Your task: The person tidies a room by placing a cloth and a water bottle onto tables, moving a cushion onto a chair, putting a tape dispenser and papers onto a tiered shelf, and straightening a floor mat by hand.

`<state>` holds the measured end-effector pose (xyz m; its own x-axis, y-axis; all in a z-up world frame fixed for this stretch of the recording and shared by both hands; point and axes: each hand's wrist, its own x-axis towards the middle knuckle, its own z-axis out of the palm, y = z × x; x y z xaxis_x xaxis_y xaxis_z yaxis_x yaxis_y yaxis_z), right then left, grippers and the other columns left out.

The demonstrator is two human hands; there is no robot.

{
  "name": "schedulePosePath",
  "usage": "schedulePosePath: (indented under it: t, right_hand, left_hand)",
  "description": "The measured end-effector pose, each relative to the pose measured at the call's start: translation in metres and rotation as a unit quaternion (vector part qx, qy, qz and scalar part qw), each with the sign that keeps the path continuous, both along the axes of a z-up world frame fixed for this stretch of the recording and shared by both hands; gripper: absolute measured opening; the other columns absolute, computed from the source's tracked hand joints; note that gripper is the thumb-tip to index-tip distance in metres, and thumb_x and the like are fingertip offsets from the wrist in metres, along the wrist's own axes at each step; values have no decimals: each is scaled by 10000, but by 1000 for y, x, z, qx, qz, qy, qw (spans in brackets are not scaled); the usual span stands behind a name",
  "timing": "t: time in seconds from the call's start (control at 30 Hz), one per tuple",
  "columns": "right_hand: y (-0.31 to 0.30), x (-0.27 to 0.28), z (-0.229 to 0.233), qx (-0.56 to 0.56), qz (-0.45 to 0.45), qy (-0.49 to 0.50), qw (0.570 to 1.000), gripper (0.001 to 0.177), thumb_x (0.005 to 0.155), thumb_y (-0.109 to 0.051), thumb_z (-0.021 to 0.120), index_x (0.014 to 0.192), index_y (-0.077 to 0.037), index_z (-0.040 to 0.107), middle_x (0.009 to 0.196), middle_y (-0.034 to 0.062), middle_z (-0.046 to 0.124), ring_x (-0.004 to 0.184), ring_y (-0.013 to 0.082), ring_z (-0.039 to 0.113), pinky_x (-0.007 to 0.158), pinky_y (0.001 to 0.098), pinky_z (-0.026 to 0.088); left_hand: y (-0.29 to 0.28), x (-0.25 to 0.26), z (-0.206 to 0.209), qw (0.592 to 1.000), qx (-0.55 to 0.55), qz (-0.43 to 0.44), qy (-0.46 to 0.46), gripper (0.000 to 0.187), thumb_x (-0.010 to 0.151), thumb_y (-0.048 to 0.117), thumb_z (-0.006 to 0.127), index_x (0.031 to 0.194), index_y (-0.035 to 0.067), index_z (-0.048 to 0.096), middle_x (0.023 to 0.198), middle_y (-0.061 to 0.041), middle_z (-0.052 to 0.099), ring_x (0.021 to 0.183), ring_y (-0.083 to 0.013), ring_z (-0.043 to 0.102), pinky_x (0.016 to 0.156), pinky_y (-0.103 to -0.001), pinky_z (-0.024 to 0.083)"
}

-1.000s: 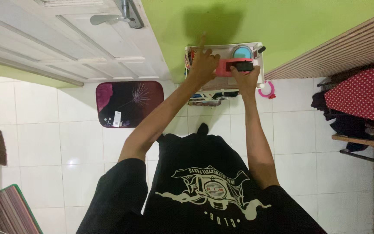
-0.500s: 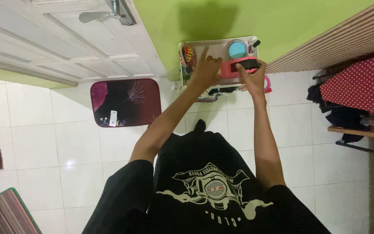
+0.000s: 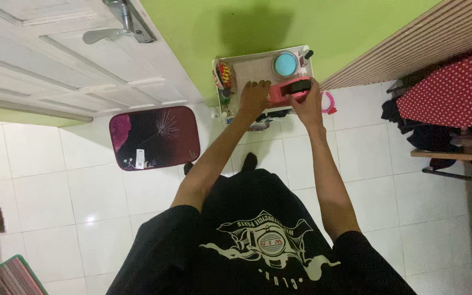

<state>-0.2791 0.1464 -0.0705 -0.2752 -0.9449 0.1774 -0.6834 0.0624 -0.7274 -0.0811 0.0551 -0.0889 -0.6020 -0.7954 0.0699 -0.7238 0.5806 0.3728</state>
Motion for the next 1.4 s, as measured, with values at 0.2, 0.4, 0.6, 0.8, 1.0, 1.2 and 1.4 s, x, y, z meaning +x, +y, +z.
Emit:
schedulePosePath:
  t: [0.2,0.4,0.6,0.8,1.0,1.2,1.4]
  right_hand:
    - [6,21,45,-52,-9,83,995,879,879,-239,901,1512,3,342,1434,246,409,1312,428,426,1106,516,387]
    - [4,73,93,-80,10,67,994,666,956,-201,780,1460,18,404,1360,245,410,1275,430,422,1085,536,349]
    - [8,117,92,-119,29,68,990,427,1079,-233,674,1403,-17,498,1286,195,496,1217,371,486,1132,558,333]
    - [22,165,102,-175,-27,79,981,407,1026,-228,703,1328,-25,519,1258,173,519,1201,381,488,1082,514,361]
    - [70,248,111,-214,-59,57,973,399,993,-55,610,1373,6,504,1232,190,488,1184,359,473,1070,504,357]
    - [103,320,88,-222,-23,39,974,361,1021,42,624,1357,-7,500,1139,145,485,1027,287,445,928,423,396]
    - [119,358,42,-182,40,-6,982,331,991,57,627,1295,-22,521,1114,147,503,983,264,476,888,393,428]
  left_hand:
    - [11,7,17,1000,4,22,-6,608,693,298,890,1187,106,592,1094,-85,671,1037,-305,660,866,-439,514]
    - [31,39,24,987,-117,58,94,517,918,112,749,1391,43,551,1339,-115,601,1209,-299,614,968,-427,533]
    - [62,131,83,993,-2,-28,111,394,863,38,636,1256,49,611,1280,-123,603,1179,-314,610,917,-412,547]
    - [79,175,117,977,-91,-61,183,277,808,59,666,1080,42,615,1169,-154,584,1130,-351,586,931,-462,506]
    - [121,272,119,972,-72,-47,217,248,853,90,685,1093,65,628,1100,-128,605,1039,-331,585,866,-459,490]
    - [138,360,113,971,-83,1,225,182,914,83,680,1085,92,620,1074,-102,593,1053,-323,581,878,-449,481]
    - [133,406,87,976,-52,54,205,187,913,78,673,1091,96,617,1088,-92,586,1039,-322,569,867,-453,456]
